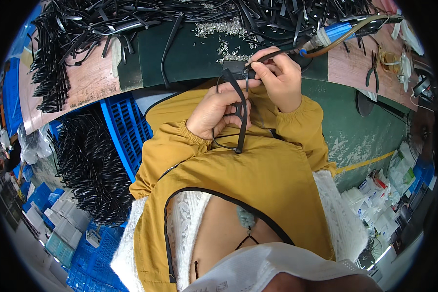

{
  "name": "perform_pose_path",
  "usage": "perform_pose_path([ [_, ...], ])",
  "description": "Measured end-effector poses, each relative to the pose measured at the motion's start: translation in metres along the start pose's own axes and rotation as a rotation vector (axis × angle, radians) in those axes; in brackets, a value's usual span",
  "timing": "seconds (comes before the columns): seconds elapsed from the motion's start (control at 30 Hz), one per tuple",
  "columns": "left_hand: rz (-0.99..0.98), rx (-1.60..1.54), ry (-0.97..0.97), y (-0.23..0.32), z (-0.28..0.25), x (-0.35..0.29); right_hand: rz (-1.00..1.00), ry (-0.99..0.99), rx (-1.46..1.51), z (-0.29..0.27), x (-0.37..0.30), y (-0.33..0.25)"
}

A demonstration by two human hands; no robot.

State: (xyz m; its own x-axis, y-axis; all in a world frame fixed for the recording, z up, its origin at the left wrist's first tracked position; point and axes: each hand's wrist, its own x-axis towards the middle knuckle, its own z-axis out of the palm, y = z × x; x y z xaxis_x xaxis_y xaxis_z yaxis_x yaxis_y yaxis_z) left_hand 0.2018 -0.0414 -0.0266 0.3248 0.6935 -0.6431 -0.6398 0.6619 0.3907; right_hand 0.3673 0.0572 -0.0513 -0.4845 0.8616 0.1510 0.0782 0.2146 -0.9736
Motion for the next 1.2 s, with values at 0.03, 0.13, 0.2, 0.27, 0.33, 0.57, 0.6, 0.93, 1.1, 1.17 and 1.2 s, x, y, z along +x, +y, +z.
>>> perform_pose_path([
  [0.03,-0.013,0.0,0.019,0.0,0.002,-0.001,-0.025,-0.018,-0.029,0.0,0.002,-0.002],
  [0.13,0.068,0.051,-0.019,-0.002,0.005,0.0,-0.161,-0.074,-0.183,-0.006,0.011,-0.004],
  [0.2,0.06,0.074,0.018,-0.002,0.003,0.002,-0.194,-0.15,-0.295,-0.009,0.017,-0.002],
  [0.27,0.056,0.017,-0.025,0.002,0.001,0.002,-0.216,-0.122,-0.261,-0.009,0.019,-0.001],
  [0.33,0.008,-0.017,-0.021,0.005,0.0,0.002,-0.156,-0.116,-0.215,-0.004,0.017,-0.003],
  [0.57,0.148,0.18,-0.069,0.026,0.008,-0.004,-0.62,0.282,-0.234,-0.032,0.002,-0.035],
  [0.6,0.232,0.173,-0.053,0.028,0.01,-0.002,-0.735,0.5,0.046,-0.043,0.009,-0.031],
  [0.93,0.468,0.046,-0.041,0.032,-0.008,-0.017,-0.248,0.292,0.996,-0.077,0.099,0.004],
  [1.1,0.335,-0.18,-0.039,0.006,-0.017,-0.023,-0.268,0.178,0.941,-0.043,0.108,0.01],
  [1.17,0.173,-0.224,-0.045,-0.009,-0.011,-0.019,-0.253,0.194,0.926,-0.034,0.11,0.014],
  [1.2,0.085,-0.276,-0.036,-0.015,-0.008,-0.016,-0.305,0.225,0.848,-0.03,0.112,0.015],
])
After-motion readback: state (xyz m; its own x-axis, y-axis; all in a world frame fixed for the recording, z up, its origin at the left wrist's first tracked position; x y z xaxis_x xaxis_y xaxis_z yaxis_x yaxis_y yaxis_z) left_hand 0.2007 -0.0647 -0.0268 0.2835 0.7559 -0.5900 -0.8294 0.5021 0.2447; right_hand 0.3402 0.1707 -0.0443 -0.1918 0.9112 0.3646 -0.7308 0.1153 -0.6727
